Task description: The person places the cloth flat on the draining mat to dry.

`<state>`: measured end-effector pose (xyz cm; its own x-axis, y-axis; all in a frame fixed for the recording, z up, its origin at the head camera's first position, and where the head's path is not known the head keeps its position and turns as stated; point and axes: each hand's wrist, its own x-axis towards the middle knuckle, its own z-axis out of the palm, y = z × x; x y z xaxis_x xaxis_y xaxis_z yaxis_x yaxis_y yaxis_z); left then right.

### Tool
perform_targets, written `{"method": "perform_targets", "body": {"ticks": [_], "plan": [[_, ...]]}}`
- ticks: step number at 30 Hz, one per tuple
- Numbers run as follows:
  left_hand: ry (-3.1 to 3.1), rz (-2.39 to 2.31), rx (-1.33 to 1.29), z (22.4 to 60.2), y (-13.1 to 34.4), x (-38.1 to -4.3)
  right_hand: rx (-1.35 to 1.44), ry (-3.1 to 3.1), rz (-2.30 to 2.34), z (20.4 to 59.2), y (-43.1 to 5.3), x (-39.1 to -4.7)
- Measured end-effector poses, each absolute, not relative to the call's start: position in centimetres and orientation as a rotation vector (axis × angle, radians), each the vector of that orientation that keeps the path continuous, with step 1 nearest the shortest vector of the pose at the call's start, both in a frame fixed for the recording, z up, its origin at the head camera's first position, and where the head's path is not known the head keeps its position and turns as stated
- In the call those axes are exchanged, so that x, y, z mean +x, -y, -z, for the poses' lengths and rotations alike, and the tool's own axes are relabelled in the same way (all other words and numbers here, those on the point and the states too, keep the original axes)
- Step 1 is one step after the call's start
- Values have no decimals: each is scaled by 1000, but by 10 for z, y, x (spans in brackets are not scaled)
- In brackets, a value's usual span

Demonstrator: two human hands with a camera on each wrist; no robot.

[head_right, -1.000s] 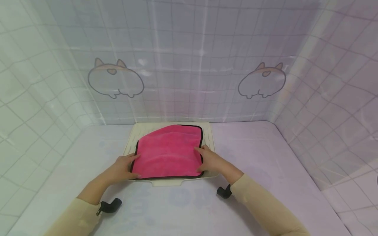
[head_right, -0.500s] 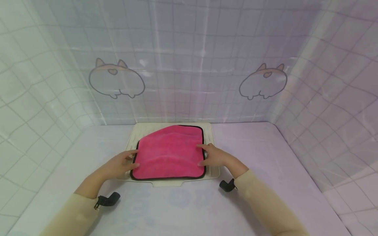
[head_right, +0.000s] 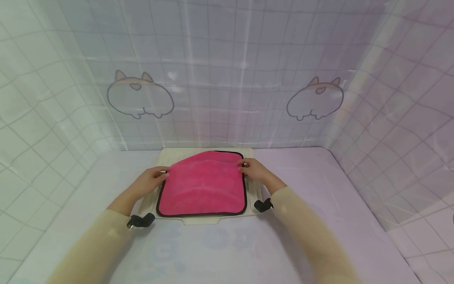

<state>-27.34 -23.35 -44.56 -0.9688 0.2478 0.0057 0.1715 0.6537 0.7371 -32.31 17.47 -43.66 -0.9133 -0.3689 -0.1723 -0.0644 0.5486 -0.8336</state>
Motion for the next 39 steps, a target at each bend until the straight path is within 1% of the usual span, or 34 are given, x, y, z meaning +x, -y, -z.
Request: {"method": "perform_targets", "body": {"ticks": [5,10,15,23,31,36,39], "plan": [[-2699,-1323,263,451,229,-281,-337,-2475,1355,446,-172,-332],[-2674,-1360,233,448,226,-278,-295,-2490,1409,447,-172,-332],[-2784,-1283,288,446,226,-272,-281,-2461,1470,447,-174,-328],[-3002,-1140,436,449,226,-266,-318,-2569,1424,448,-175,-326],[-3008,-908,444,451,222,-268,-390,-2615,1277,451,-170,-329],[-2946,-942,465,448,224,-271,-440,-2641,1170,447,-168,-330],[-2870,-1012,427,447,227,-275,-433,-2608,1217,445,-169,-332]]}}
